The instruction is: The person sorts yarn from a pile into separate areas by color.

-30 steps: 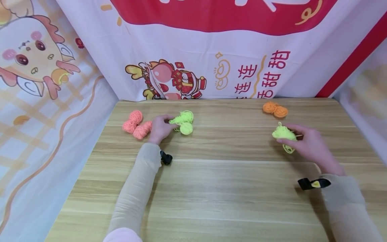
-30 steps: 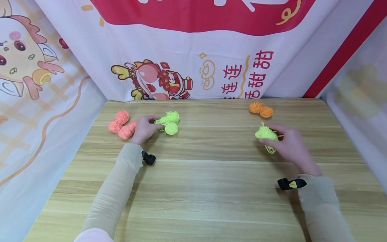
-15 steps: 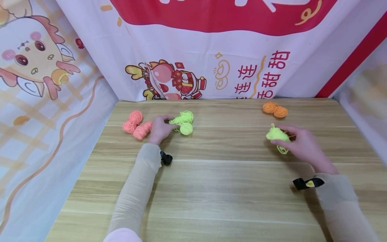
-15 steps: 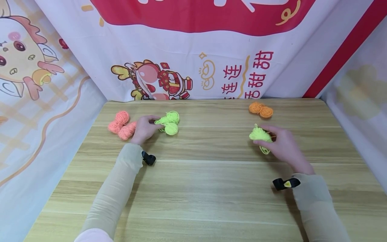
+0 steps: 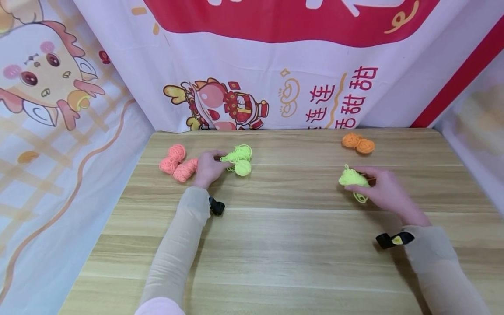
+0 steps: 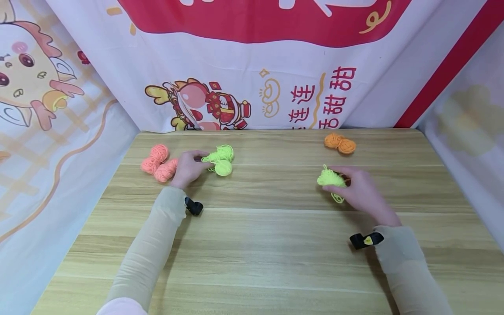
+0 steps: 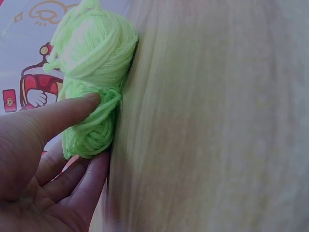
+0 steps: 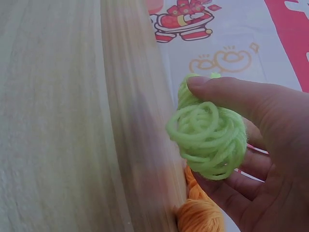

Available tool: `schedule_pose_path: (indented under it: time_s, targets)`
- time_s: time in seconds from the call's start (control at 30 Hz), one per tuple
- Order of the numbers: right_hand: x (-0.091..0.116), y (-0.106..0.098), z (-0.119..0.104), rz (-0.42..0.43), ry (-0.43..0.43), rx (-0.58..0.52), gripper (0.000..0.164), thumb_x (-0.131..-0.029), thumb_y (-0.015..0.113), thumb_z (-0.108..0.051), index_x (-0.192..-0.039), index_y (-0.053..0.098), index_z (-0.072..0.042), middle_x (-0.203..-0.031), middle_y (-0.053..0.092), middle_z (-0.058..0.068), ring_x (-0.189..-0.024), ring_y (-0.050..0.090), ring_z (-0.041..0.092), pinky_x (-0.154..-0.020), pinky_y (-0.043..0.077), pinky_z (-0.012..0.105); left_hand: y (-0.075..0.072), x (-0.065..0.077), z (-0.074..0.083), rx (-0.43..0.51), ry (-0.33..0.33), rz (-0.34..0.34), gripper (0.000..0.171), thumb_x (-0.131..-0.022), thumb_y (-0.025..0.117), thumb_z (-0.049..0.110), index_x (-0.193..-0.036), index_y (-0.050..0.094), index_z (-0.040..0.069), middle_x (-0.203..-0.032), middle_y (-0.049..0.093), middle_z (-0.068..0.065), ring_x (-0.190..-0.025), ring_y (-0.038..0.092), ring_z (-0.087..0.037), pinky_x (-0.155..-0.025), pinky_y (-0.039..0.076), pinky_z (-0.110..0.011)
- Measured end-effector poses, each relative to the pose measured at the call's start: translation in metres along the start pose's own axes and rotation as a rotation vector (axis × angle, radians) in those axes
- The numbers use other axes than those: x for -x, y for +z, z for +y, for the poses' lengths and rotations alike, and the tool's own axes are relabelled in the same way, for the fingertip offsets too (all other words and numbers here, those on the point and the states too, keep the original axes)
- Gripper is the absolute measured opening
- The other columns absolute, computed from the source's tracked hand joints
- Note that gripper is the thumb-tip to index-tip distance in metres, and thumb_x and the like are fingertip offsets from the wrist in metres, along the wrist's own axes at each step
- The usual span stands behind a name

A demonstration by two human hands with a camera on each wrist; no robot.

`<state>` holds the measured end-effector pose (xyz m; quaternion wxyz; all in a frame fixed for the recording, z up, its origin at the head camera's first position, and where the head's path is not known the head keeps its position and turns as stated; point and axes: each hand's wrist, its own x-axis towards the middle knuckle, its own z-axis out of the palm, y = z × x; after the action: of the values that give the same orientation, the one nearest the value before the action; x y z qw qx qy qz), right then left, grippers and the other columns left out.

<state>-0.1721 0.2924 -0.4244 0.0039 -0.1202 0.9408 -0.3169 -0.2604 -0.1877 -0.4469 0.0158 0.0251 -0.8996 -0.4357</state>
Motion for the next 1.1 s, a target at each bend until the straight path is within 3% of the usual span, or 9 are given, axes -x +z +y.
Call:
schedule_pose_path:
  time_s: [0.27, 0.67, 1.1]
  targets:
    - [-0.001, 0.007, 0.002, 0.025, -0.075, -0.013, 0.056, -0.089, 0.082, -0.035, -0.136, 0.066, -0.008, -0.125, 0.067, 0.014, -0.092, 0.057, 0.023, -0.075, 0.048, 0.03, 0.0, 0.001, 0.0, -0.008, 0.001, 0.001, 0.042, -0.083, 0.086, 0.019, -0.12, 0.073, 0.005, -0.116, 0.07, -0.012, -0.106, 0.062, -0.026, -0.096, 0.049, -0.04]
    - [-0.003, 0.013, -0.003, 0.049, -0.133, -0.003, 0.054, -0.087, 0.084, -0.032, -0.133, 0.068, -0.009, -0.124, 0.069, 0.013, -0.09, 0.06, 0.021, -0.072, 0.05, 0.027, 0.0, 0.001, 0.001, -0.01, -0.013, 0.006, 0.043, -0.083, 0.086, 0.019, -0.121, 0.073, 0.005, -0.116, 0.07, -0.012, -0.106, 0.062, -0.026, -0.095, 0.049, -0.039]
    - [-0.006, 0.016, -0.007, 0.008, -0.085, -0.022, 0.06, -0.089, 0.08, -0.04, -0.138, 0.065, -0.009, -0.13, 0.066, 0.015, -0.097, 0.064, 0.025, -0.079, 0.054, 0.043, 0.0, 0.0, 0.0, -0.01, -0.019, -0.002, 0.044, -0.083, 0.085, 0.02, -0.123, 0.073, 0.006, -0.118, 0.069, -0.011, -0.107, 0.061, -0.026, -0.095, 0.049, -0.039]
